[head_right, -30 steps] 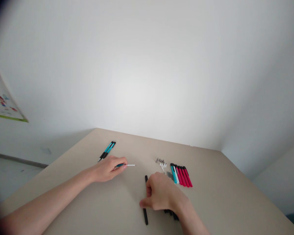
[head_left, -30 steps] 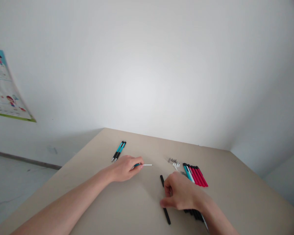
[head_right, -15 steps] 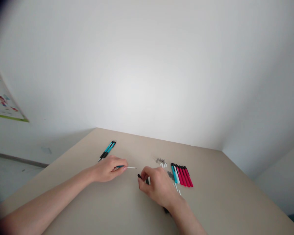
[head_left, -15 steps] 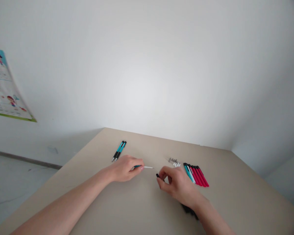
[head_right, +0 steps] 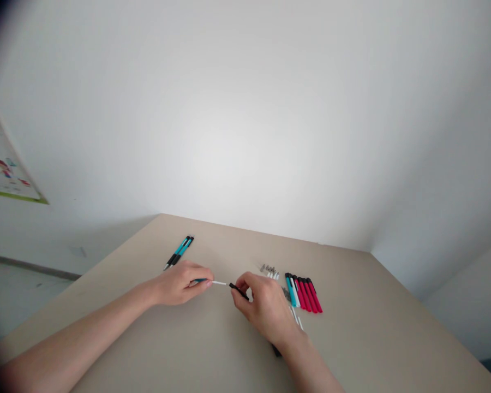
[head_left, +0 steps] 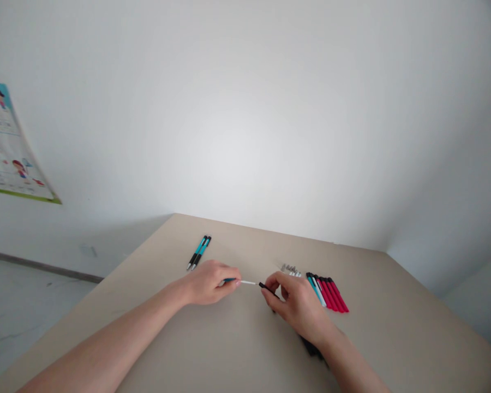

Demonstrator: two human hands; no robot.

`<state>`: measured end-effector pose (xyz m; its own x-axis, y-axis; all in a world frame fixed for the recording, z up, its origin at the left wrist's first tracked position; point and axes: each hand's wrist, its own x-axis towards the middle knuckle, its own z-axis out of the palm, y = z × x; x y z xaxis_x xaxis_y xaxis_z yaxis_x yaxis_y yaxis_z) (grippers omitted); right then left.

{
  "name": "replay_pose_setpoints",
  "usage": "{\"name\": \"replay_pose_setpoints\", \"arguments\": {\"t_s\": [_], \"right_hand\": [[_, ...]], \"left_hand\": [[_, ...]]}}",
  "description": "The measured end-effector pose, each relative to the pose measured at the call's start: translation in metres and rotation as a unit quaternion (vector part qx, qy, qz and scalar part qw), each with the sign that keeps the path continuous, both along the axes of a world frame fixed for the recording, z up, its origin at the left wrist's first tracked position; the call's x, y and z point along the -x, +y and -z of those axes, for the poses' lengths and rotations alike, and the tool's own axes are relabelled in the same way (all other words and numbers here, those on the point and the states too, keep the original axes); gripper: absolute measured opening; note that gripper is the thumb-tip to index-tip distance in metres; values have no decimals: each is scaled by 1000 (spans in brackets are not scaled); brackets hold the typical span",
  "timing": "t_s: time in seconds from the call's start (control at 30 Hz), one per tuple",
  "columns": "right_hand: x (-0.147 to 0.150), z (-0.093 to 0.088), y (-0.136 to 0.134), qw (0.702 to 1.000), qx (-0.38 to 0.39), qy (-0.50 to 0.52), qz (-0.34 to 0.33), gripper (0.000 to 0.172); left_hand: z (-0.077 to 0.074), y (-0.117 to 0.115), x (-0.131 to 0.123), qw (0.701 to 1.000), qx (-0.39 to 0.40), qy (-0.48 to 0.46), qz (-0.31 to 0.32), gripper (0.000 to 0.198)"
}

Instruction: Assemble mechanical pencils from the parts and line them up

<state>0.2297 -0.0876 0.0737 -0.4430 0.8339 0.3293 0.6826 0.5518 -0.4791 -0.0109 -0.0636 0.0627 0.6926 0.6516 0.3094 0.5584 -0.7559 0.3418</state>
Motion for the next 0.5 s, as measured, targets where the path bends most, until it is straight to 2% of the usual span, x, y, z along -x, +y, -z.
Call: {"name": "replay_pose_setpoints", "arguments": {"t_s": [0.5], "right_hand": [[0,0,-1,999,-27,0,-21,7]], "left_hand": [[0,0,0,1000,-10,18,5,24]]}}
